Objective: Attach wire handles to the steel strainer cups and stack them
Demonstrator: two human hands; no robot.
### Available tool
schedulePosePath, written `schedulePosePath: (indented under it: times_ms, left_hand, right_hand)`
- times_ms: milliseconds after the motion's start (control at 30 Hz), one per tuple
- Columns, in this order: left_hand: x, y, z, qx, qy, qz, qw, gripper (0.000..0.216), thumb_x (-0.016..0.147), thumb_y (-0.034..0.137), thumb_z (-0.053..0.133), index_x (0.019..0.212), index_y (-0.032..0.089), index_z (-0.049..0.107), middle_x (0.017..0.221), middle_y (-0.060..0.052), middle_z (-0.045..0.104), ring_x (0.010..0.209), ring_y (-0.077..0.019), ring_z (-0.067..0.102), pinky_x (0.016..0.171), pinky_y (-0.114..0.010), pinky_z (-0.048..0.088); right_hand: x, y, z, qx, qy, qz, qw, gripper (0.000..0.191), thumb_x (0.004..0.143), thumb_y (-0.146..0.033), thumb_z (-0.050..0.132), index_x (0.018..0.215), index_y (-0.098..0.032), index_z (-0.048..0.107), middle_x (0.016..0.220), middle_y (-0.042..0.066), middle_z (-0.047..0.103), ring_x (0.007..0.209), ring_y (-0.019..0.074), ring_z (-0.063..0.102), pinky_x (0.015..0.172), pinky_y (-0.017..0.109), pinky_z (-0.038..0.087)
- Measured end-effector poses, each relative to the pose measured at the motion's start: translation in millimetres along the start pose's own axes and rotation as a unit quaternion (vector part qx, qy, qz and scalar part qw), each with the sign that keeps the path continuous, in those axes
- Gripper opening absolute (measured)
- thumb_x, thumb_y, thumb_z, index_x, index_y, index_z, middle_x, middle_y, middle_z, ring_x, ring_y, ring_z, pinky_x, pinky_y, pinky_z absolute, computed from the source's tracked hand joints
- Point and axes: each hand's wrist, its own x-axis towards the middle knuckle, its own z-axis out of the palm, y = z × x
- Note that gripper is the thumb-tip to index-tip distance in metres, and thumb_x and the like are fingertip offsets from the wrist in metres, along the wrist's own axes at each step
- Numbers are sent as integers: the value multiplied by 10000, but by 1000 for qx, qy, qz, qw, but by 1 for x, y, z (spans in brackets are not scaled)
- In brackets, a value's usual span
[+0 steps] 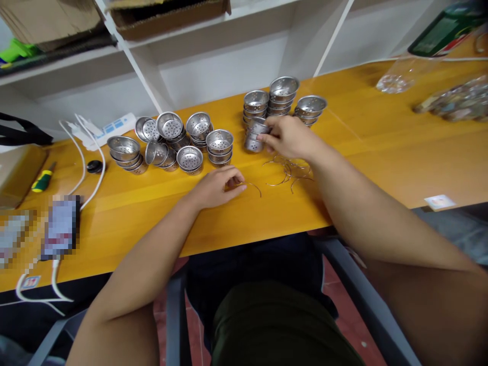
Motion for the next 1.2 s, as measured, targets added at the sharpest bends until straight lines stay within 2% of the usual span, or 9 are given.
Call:
schedulePosePath:
  times_ms: [100, 200, 300, 400, 600, 733, 833, 1000, 1200]
  left_hand:
    - [-2, -8, 6, -51, 35, -7, 998, 251, 1149, 434, 836, 1280, 240, 746, 1265, -93, 849, 1022, -212, 854, 984, -410, 726]
    - [-1, -17, 18, -145, 68, -30, 987, 566, 1121, 524, 911, 1547, 259, 649, 1508, -168, 826, 1173, -252, 905, 1091, -478, 776]
    - [3, -25, 30, -243, 59, -30, 968, 927, 1013, 688, 1031, 1708, 314, 545, 1665, -193, 791, 1408, -352, 897, 1201, -577, 780]
    - [6, -29, 33, -282, 71, -11, 957, 1122, 839, 785, 1140, 1690, 310, 584, 1703, -181, 791, 1576, -432, 827, 1332, -653, 718]
    - [7, -25, 21, -293, 85, -12, 952, 1002, 834, 733, 1161, 1587, 251, 709, 1523, -153, 891, 1403, -397, 902, 1274, -614, 743]
    - [5, -16, 18, -294, 52, -1, 954, 975, 839, 766, 1143, 1549, 232, 741, 1402, -138, 921, 1267, -370, 926, 1151, -564, 780]
    - [3, -15, 15, -284, 48, -10, 957, 947, 836, 772, 1143, 1520, 257, 736, 1298, -95, 917, 1137, -317, 921, 1029, -498, 787]
    - [2, -21, 12, -223, 88, 4, 971, 1060, 826, 716, 1173, 1631, 290, 631, 1319, -87, 885, 1138, -278, 910, 979, -410, 757]
    - [4, -28, 15, -173, 105, 19, 979, 1146, 823, 798, 1150, 1663, 293, 556, 1552, -162, 830, 1351, -329, 878, 1155, -491, 742]
  right_hand:
    - [-16, -11, -25, 75, -50, 20, 996, 497, 1059, -762, 961, 1049, -297, 784, 712, 25, 777, 687, 293, 745, 766, 499, 664]
    - [-36, -37, -40, 169, -92, 14, 981, 494, 1063, -741, 987, 1095, -287, 794, 811, 39, 826, 701, 257, 749, 676, 416, 582]
    - [-56, -68, -37, 250, -145, -25, 957, 424, 1110, -648, 970, 1156, -265, 795, 850, 23, 846, 717, 218, 749, 692, 378, 566]
    - [-67, -91, -22, 210, -159, -76, 962, 290, 1180, -537, 875, 1186, -256, 803, 866, -2, 848, 712, 187, 724, 694, 347, 529]
    - [-70, -97, -9, 108, -169, -162, 966, 167, 1228, -393, 759, 1176, -250, 827, 855, -23, 812, 721, 156, 691, 755, 314, 495]
    - [-67, -94, -20, 191, -215, -132, 949, 271, 1234, -505, 793, 1145, -250, 814, 848, -10, 831, 725, 173, 735, 720, 317, 543]
    - [-59, -93, -38, 216, -177, -93, 956, 303, 1182, -573, 860, 1192, -271, 833, 892, 17, 848, 772, 221, 769, 747, 363, 595]
    - [-24, -72, -63, 44, -117, -15, 992, 272, 1181, -490, 837, 1295, -250, 891, 999, 117, 904, 900, 316, 803, 906, 484, 633]
    - [0, -33, -26, -168, -140, 37, 975, 236, 1177, -348, 760, 1292, -218, 918, 1143, 155, 952, 1055, 364, 878, 983, 483, 640]
